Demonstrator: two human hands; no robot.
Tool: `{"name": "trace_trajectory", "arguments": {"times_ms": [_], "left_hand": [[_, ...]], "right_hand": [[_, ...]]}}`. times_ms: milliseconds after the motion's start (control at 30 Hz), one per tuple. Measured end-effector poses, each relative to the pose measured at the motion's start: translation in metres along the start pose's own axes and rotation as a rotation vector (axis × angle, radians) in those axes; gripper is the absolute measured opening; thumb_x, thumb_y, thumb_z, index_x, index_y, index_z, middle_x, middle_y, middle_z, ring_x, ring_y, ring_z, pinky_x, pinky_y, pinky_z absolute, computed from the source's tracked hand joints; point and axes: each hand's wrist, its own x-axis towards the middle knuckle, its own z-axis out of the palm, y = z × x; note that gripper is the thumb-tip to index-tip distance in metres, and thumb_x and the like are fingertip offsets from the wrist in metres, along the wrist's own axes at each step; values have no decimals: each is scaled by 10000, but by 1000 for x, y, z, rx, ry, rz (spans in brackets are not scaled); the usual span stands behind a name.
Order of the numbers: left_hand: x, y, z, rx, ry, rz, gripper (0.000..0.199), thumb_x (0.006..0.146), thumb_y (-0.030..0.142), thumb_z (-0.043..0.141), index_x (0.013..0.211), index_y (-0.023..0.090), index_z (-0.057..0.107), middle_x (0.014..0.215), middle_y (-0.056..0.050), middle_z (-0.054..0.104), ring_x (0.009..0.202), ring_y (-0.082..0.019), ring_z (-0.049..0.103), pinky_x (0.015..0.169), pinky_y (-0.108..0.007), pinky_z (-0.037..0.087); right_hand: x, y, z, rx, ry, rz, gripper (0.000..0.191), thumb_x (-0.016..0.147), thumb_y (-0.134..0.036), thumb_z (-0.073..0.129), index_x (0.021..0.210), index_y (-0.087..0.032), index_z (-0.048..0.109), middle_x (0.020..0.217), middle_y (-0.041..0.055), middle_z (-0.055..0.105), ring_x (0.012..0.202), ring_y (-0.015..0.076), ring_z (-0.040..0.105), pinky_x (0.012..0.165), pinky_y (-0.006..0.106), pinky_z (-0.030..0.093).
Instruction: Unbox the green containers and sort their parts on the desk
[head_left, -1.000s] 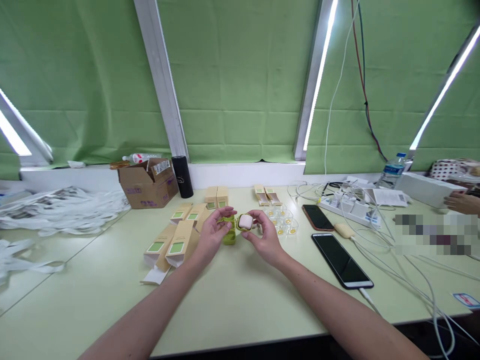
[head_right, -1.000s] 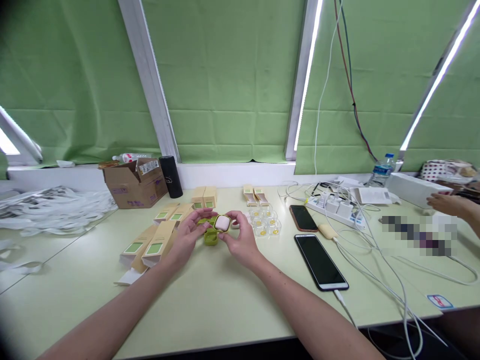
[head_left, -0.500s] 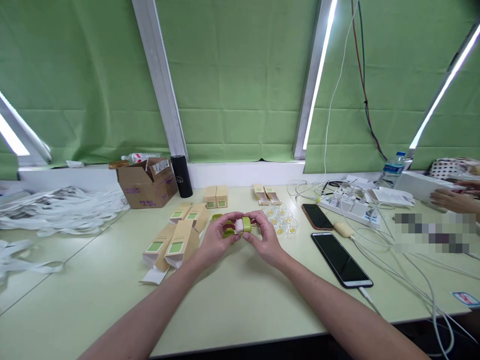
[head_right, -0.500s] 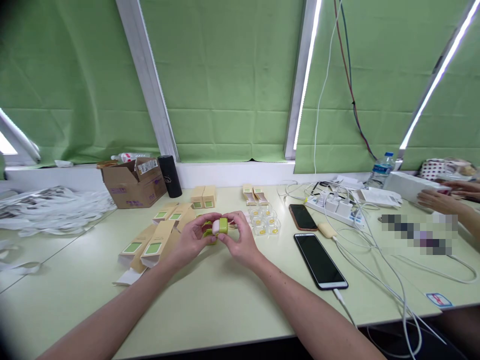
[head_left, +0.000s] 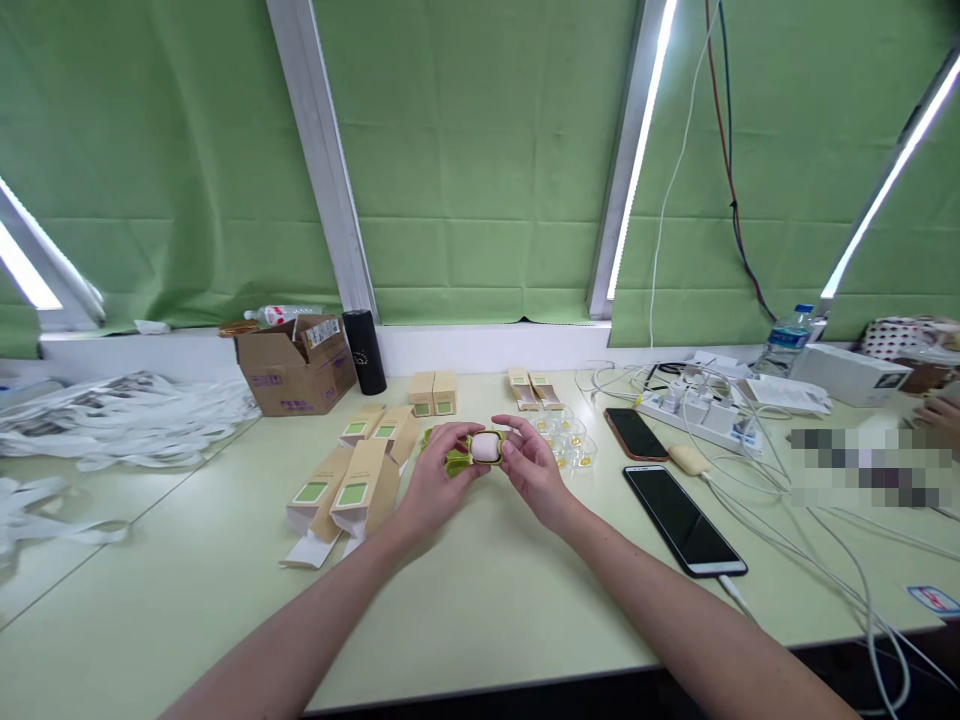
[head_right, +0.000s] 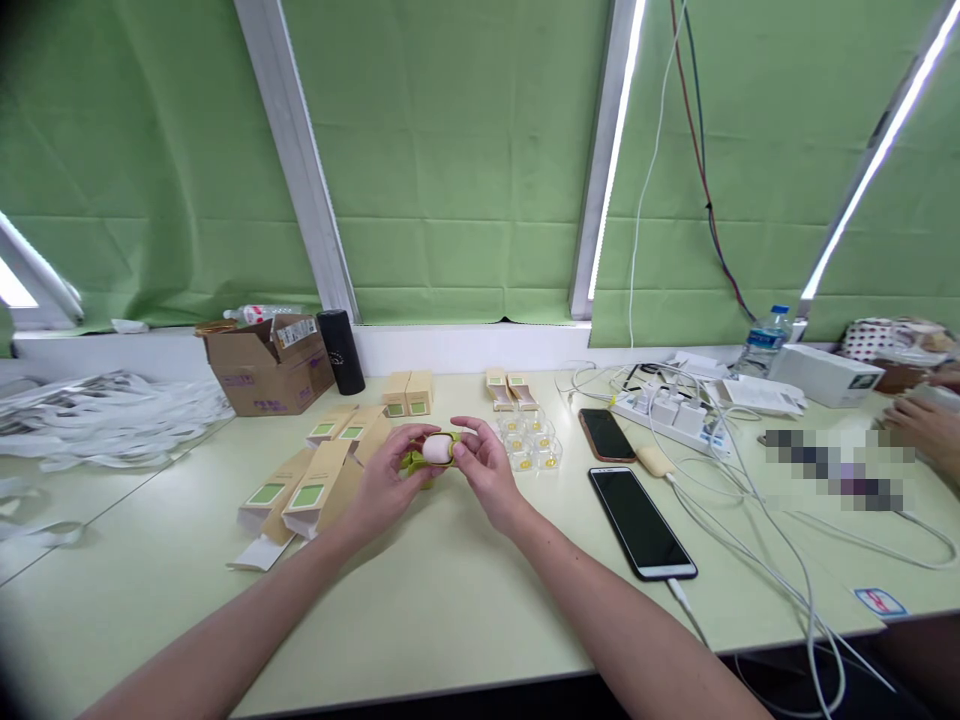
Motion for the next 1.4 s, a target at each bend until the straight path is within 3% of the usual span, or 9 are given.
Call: {"name": "trace_trajectory", "arguments": {"times_ms": [100,267,400,533,733,1067,1267,1400], "left_hand": [[-1,0,0,-46,19,-58,408,747,248,826,1146,270,742,1212,-93,704,1008,-238,679,862,-370,577],[0,0,-1,-55,65,-128,425,703,247,858,1116,263,758,1179,-83,742,951,-238,695,821,-354,559],[0,0,-2,66,100,-59,394,701,241,865,1085,277,782,1092,-63,762,941,-243,678,876,-374,528],[0,0,-1,150,90,-1,335,735,274,855,1063,280,788,1043,-62,760,917,-250,663,865,-385,513],[-1,-1,-2,194,69,25,310,745,235,824,1050,285,787,1009,-46,758,876,-233,646,823,-363,506],[0,-4,-1,198,-12,-6,356,759,200,763,1112,243,771,915,-22,734,780,-184,635,768,-337,539],[0,-11,1,120,-46,-22,389,746,200,763,1133,243,758,987,-33,746,770,-172,670,755,-334,599],[-1,-10,0,102,-96,20,392,818,245,737,1210,231,723,1111,-78,737,844,-187,703,792,-352,623]], "right_hand": [[1,-3,0,-105,48,-37,496,907,-604,701,1261,-280,578,1124,79,707,1025,249,706,901,438,603],[-2,-28,-3,-595,120,-337,382,938,-397,687,1295,-290,601,1332,110,635,1177,279,634,1013,496,556],[-1,-48,-9,-932,-15,-553,413,934,-259,662,1343,-291,616,1335,123,635,1249,311,615,1065,526,527],[3,-47,-12,-1150,-165,-569,440,945,-233,628,1382,-281,611,1323,137,649,1175,332,646,984,540,557],[1,-33,-15,-1161,-184,-538,373,996,-249,564,1366,-263,614,1232,142,645,995,285,670,826,454,592],[-1,-20,-24,-1192,-210,-637,423,1006,-163,538,1425,-224,538,1203,150,614,1008,271,660,804,417,606],[-2,-19,-25,-1184,-206,-676,442,996,-152,543,1431,-230,527,1205,149,623,1032,275,661,811,415,613],[-2,-16,-26,-1222,-180,-703,409,1013,-153,531,1416,-221,538,1195,148,638,1010,268,666,813,409,602]]}}
